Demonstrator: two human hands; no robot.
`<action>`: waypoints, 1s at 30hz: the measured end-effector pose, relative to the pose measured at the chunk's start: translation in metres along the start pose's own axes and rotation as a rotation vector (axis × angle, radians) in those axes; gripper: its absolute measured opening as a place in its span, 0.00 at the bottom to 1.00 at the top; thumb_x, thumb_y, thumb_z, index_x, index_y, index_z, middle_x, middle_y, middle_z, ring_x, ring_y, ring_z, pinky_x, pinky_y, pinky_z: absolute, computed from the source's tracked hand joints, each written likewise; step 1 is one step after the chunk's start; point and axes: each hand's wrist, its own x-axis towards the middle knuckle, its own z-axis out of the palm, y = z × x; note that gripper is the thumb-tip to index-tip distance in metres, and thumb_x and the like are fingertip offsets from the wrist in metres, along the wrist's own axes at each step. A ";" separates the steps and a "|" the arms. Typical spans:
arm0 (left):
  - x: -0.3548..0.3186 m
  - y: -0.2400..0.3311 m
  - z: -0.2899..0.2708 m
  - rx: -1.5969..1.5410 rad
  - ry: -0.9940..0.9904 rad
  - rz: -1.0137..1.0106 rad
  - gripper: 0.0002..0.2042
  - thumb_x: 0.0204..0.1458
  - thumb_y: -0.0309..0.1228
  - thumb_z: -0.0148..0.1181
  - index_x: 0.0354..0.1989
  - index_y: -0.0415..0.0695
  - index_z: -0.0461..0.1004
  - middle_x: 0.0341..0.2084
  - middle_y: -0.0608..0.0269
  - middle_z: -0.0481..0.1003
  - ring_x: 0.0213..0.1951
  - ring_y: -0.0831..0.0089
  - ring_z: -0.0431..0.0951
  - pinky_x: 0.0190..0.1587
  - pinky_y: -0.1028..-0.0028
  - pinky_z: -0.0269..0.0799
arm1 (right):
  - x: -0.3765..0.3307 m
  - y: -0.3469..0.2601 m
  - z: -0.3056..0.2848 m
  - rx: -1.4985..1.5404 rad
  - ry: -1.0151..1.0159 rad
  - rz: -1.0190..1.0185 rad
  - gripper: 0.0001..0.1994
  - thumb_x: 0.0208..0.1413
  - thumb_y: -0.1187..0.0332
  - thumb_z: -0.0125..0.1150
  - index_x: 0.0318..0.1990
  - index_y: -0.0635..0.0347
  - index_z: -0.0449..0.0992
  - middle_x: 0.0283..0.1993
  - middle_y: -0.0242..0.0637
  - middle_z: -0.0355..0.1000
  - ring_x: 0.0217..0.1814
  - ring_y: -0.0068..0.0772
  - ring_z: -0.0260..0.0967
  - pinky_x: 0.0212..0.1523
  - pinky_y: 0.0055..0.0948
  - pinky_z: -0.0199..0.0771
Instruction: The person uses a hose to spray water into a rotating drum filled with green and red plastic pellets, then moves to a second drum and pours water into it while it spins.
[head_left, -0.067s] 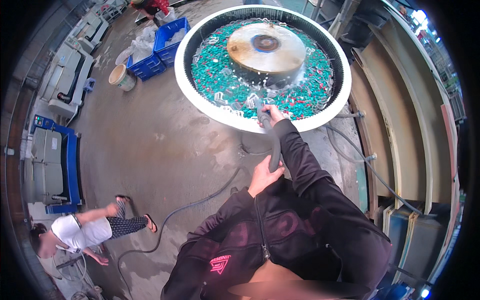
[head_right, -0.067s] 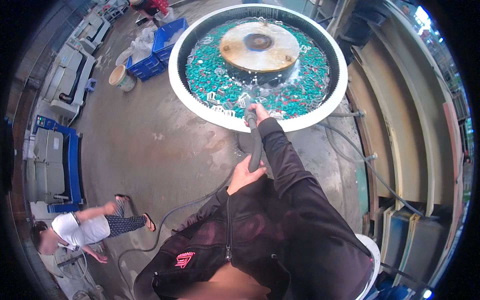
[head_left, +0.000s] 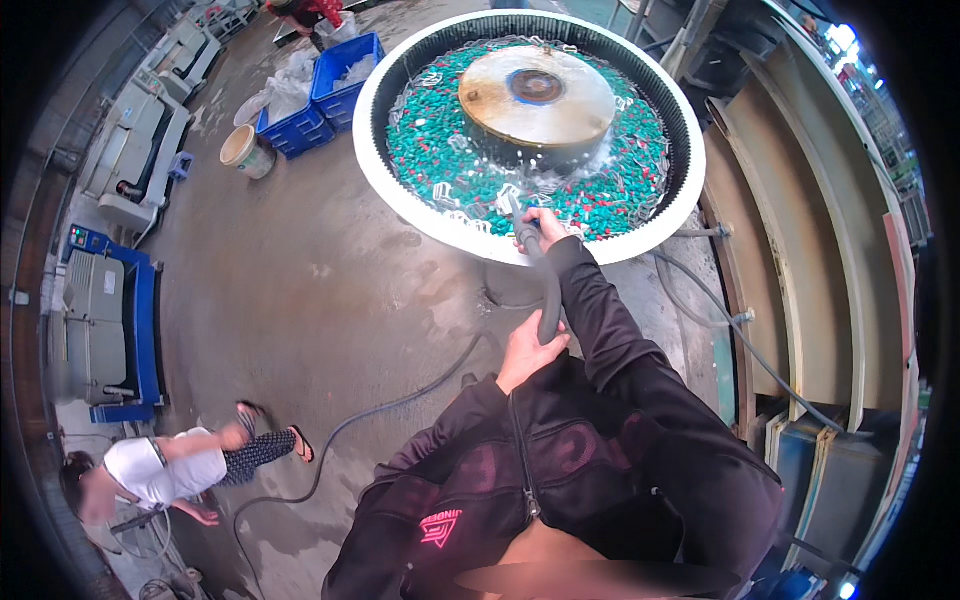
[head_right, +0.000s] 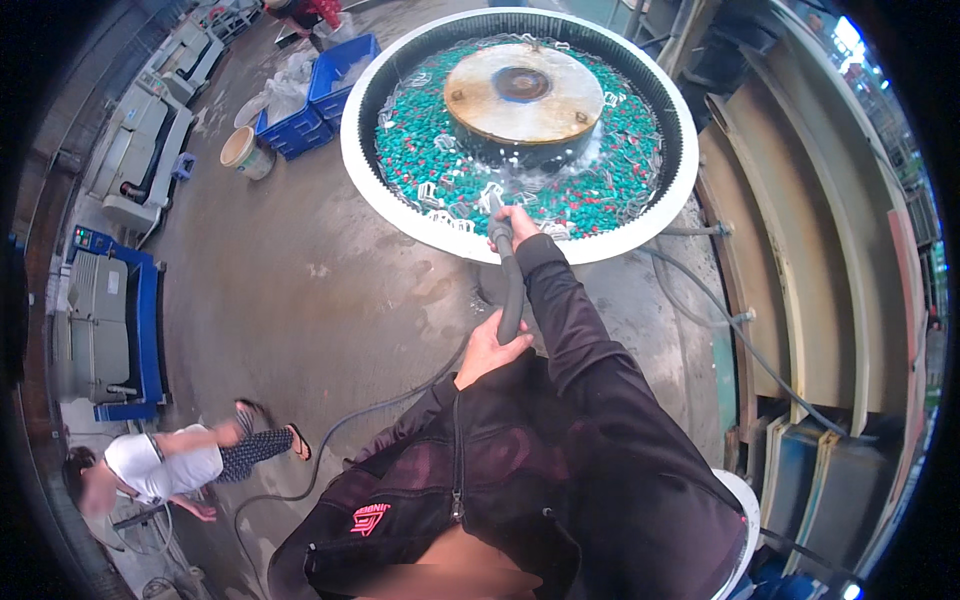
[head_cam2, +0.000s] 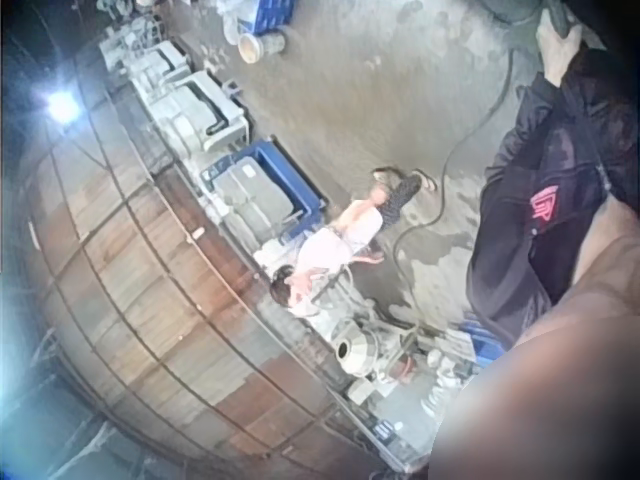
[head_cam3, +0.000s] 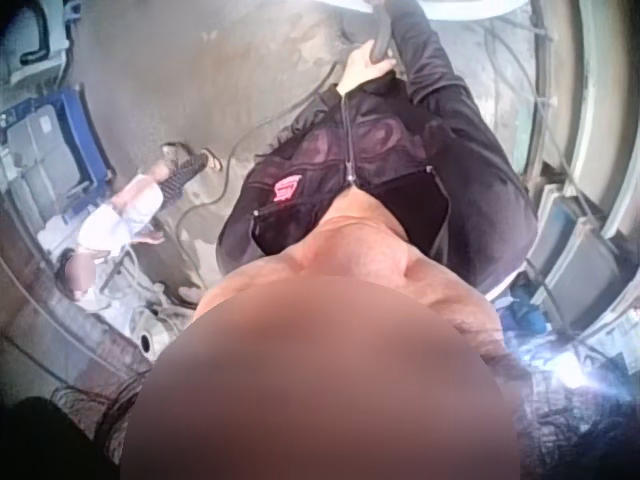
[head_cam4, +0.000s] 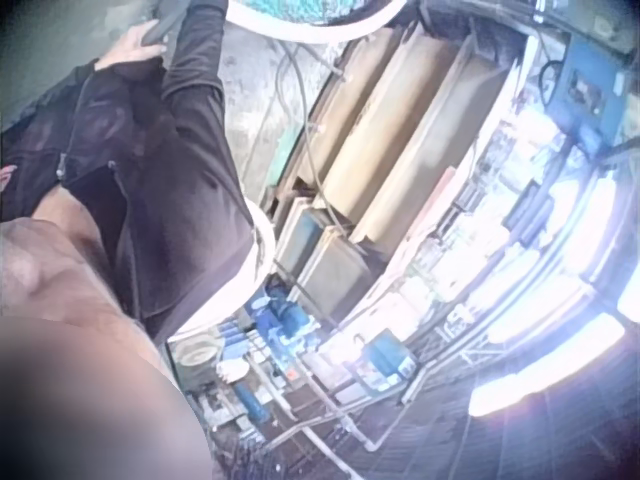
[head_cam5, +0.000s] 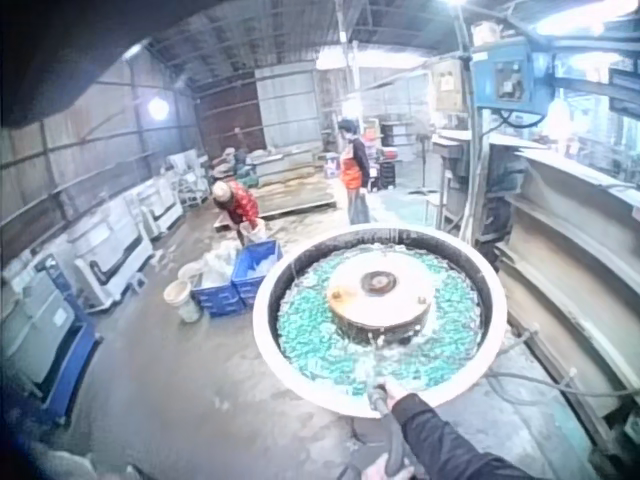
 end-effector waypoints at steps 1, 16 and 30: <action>-0.002 -0.001 -0.004 -0.011 0.002 -0.013 0.09 0.43 0.28 0.62 0.32 0.42 0.70 0.23 0.67 0.72 0.27 0.81 0.70 0.33 0.78 0.66 | 0.002 0.003 0.005 -0.018 0.000 0.001 0.20 0.40 0.64 0.53 0.41 0.65 0.61 0.32 0.47 0.63 0.26 0.44 0.65 0.22 0.41 0.70; -0.003 -0.017 -0.023 0.072 -0.217 0.094 0.10 0.44 0.27 0.62 0.35 0.40 0.73 0.28 0.64 0.75 0.33 0.79 0.72 0.39 0.77 0.68 | -0.055 0.011 -0.054 0.156 0.130 -0.269 0.14 0.42 0.66 0.52 0.37 0.62 0.64 0.28 0.45 0.65 0.25 0.45 0.67 0.24 0.44 0.72; -0.023 -0.012 -0.028 -0.015 -0.152 0.001 0.09 0.44 0.27 0.61 0.34 0.43 0.71 0.23 0.68 0.72 0.28 0.81 0.71 0.33 0.77 0.67 | -0.035 0.018 -0.007 0.067 0.086 -0.154 0.14 0.38 0.65 0.53 0.34 0.61 0.66 0.26 0.43 0.65 0.22 0.42 0.66 0.22 0.41 0.71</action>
